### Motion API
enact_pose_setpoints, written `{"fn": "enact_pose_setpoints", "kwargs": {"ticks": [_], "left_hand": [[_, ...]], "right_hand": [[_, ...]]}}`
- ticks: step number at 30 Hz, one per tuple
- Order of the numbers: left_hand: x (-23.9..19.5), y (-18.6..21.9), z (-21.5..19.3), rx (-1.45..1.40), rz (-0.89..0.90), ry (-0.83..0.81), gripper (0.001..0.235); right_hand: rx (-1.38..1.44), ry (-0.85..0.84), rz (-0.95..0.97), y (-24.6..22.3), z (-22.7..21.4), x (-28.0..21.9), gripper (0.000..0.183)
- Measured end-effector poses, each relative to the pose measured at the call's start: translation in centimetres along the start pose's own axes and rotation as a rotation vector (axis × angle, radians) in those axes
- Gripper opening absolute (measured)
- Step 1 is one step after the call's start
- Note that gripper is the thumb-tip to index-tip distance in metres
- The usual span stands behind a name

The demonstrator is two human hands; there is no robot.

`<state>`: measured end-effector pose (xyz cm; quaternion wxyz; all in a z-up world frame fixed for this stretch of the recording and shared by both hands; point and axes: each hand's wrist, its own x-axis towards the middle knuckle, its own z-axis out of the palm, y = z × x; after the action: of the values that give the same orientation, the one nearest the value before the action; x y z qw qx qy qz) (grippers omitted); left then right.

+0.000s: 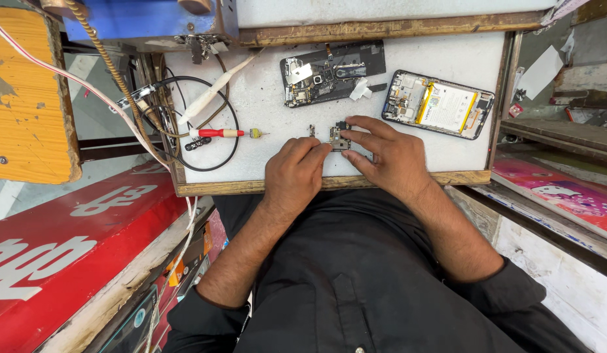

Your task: The person manipulates a small electronic component on a workbench, using a metal tool to adjust or clean parts of the component. They repeatedly reposition the component and use the tool to work on specific areas, then set the tool down and continue handling the component by hand.

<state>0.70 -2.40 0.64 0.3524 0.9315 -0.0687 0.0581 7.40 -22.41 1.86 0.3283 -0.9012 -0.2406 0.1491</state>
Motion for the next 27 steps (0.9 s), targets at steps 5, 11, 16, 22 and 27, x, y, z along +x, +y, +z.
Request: {"fn": "enact_pose_setpoints", "kwargs": {"ticks": [5, 11, 16, 22, 27], "left_hand": [[0.1, 0.2, -0.1, 0.013, 0.007, -0.005, 0.025], [-0.4, 0.4, 0.4, 0.016, 0.051, -0.004, 0.024], [-0.6, 1.2, -0.5, 0.025, 0.088, 0.065, 0.024], [-0.4, 2.2, 0.2, 0.024, 0.133, 0.076, 0.022], [-0.6, 2.8, 0.1, 0.033, 0.116, 0.087, 0.020]], "right_hand": [[0.001, -0.002, 0.002, 0.3, 0.1, -0.1, 0.035], [-0.030, 0.037, -0.040, 1.3, 1.0, -0.7, 0.034], [-0.065, 0.025, 0.007, 0.2, 0.2, -0.6, 0.033], [-0.073, 0.035, -0.025, -0.2, -0.1, -0.7, 0.034], [-0.045, 0.040, -0.027, 0.3, -0.2, -0.9, 0.030]]}}
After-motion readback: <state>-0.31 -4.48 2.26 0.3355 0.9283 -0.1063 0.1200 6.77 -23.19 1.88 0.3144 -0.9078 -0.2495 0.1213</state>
